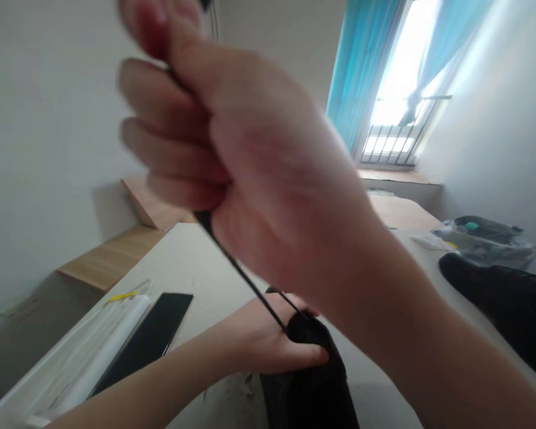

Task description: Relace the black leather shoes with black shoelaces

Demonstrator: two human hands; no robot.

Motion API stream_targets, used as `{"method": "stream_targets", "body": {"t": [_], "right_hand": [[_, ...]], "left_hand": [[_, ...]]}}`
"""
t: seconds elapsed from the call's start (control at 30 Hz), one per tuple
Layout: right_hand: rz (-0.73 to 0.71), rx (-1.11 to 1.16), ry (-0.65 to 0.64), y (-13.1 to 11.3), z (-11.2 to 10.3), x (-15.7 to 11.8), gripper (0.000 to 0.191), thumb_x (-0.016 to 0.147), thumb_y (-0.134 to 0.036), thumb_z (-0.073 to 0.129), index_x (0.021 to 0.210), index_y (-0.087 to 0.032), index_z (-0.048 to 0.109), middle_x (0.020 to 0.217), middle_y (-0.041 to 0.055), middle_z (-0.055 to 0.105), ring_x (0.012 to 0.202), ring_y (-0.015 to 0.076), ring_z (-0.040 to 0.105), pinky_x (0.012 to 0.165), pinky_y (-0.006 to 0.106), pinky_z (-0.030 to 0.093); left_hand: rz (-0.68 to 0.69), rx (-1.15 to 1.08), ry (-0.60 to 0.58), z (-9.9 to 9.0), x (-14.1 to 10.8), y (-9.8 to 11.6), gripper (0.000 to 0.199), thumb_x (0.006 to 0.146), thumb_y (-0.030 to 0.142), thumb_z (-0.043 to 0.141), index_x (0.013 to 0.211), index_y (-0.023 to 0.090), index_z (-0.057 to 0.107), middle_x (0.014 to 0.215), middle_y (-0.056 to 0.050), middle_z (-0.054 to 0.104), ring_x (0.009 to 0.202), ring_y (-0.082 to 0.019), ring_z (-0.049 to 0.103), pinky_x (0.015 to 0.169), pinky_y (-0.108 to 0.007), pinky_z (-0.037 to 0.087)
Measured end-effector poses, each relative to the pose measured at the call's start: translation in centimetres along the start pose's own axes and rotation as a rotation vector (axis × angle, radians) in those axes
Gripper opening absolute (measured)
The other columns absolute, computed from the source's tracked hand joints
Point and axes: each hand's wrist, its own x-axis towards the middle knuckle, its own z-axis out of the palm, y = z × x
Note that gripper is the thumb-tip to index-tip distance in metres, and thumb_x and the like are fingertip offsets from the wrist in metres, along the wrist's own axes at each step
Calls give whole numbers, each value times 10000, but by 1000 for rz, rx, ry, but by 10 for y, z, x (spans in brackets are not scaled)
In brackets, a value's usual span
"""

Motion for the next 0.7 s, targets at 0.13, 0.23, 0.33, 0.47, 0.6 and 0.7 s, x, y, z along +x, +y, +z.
{"method": "stream_targets", "body": {"t": [0.13, 0.23, 0.33, 0.47, 0.6, 0.7], "right_hand": [[-226, -73, 277, -35, -25, 2, 417, 1061, -270, 228, 660, -197, 318, 572, -70, 36, 360, 56, 71, 384, 195, 25], [-347, -166, 481, -48, -60, 1, 407, 1051, -270, 269, 650, -212, 308, 532, -76, 56, 417, 99, 47, 409, 271, 27], [-374, -296, 641, -51, -92, -2, 389, 1010, -223, 321, 627, -230, 255, 507, -70, 89, 448, 135, 45, 432, 310, 63], [-394, -308, 654, -51, -101, -7, 381, 957, -123, 364, 614, -237, 243, 524, -67, 84, 476, 143, 40, 445, 310, 63], [-382, -217, 575, -46, -79, -10, 393, 1019, -206, 335, 627, -227, 326, 549, -73, 76, 472, 123, 52, 439, 280, 49], [-303, -190, 505, -39, -67, -7, 396, 1042, -243, 300, 656, -203, 383, 538, -80, 108, 429, 89, 93, 420, 242, 68]], "left_hand": [[-80, 33, -32, 0, 2, 1, 470, 721, 448, 697, 1142, 243, 656, 995, -36, 710, 892, -242, 642, 790, -314, 496], [-115, 35, -43, 1, 4, 0, 503, 698, 470, 707, 1138, 242, 627, 1024, -48, 697, 909, -265, 637, 805, -354, 490], [-114, -42, 44, 2, 5, 2, 585, 697, 441, 712, 1201, 223, 511, 1121, -72, 656, 984, -274, 621, 865, -386, 475], [-91, -64, 427, 3, 2, 15, 395, 809, 342, 587, 1143, 233, 405, 1036, -39, 623, 781, -184, 632, 722, -336, 496], [-19, 187, 479, 0, 1, 20, 278, 889, 347, 490, 1148, 259, 538, 1149, -54, 597, 923, -226, 618, 835, -406, 475], [27, 48, 293, 0, 4, 15, 355, 919, 423, 477, 1222, 268, 578, 1376, -72, 477, 1256, -268, 459, 1050, -438, 354]]}}
